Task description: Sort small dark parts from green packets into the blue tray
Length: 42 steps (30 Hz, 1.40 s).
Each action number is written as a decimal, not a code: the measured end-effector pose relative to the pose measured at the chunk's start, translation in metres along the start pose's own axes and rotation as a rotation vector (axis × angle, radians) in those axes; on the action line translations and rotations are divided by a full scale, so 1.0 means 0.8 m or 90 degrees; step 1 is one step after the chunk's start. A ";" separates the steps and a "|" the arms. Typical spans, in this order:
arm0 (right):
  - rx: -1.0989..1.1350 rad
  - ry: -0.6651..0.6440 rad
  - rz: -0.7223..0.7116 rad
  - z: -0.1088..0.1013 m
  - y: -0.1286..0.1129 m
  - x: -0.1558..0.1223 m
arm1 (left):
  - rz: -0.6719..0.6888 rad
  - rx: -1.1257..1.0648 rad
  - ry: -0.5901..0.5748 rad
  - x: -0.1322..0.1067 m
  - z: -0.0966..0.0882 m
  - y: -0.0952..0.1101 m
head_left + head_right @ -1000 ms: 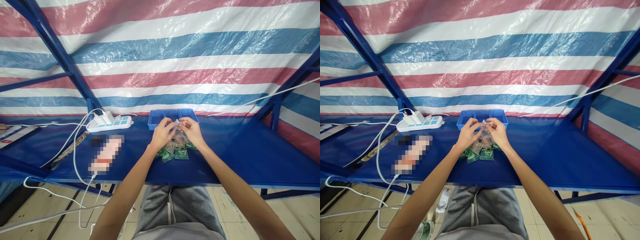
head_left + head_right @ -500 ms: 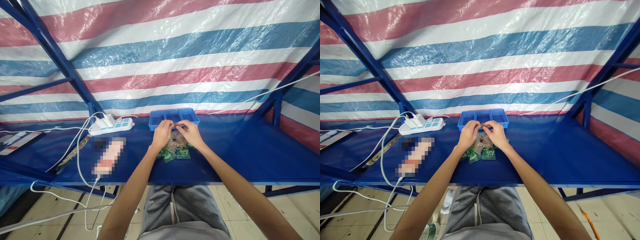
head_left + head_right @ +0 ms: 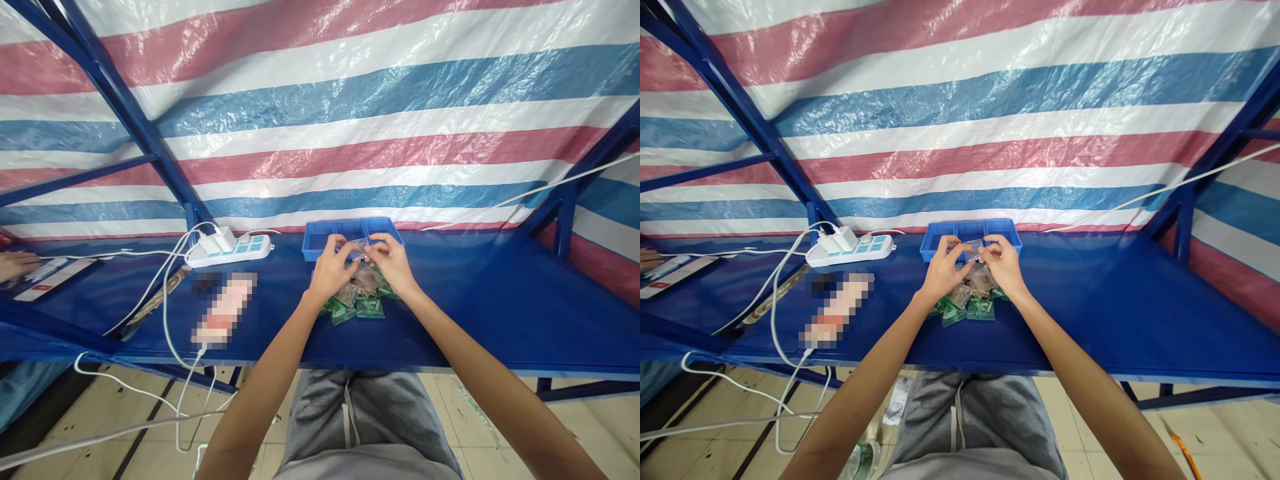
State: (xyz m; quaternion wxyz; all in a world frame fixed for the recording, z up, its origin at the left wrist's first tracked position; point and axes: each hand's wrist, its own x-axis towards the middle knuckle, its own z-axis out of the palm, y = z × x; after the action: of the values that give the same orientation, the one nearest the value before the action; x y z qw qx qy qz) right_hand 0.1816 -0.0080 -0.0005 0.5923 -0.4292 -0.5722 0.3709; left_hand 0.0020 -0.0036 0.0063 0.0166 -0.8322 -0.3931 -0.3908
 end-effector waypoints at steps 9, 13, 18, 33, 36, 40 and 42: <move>-0.172 -0.039 -0.083 0.001 0.006 -0.004 | 0.000 -0.021 0.053 0.002 0.002 -0.003; -0.292 -0.065 -0.165 0.007 0.009 -0.006 | -0.008 -0.032 0.073 0.003 0.002 -0.003; -0.320 -0.061 -0.182 0.011 0.002 -0.008 | -0.015 -0.077 0.078 0.003 0.003 -0.005; -0.099 -0.073 -0.064 0.001 -0.013 -0.004 | 0.041 -0.071 0.039 0.004 0.008 0.001; -0.042 -0.084 -0.038 0.003 -0.013 -0.004 | 0.035 -0.075 0.027 0.004 0.008 -0.001; -0.047 -0.074 -0.018 0.000 -0.007 -0.002 | -0.034 -0.106 0.017 0.003 0.010 -0.005; -0.078 -0.034 -0.025 -0.006 -0.004 0.002 | -0.073 -0.114 0.003 0.002 0.011 -0.007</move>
State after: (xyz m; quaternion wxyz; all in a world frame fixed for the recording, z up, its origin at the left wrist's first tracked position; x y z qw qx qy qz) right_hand 0.1867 -0.0078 0.0032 0.5568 -0.4431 -0.6177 0.3347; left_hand 0.0047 0.0048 -0.0003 -0.0792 -0.8054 -0.4039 -0.4265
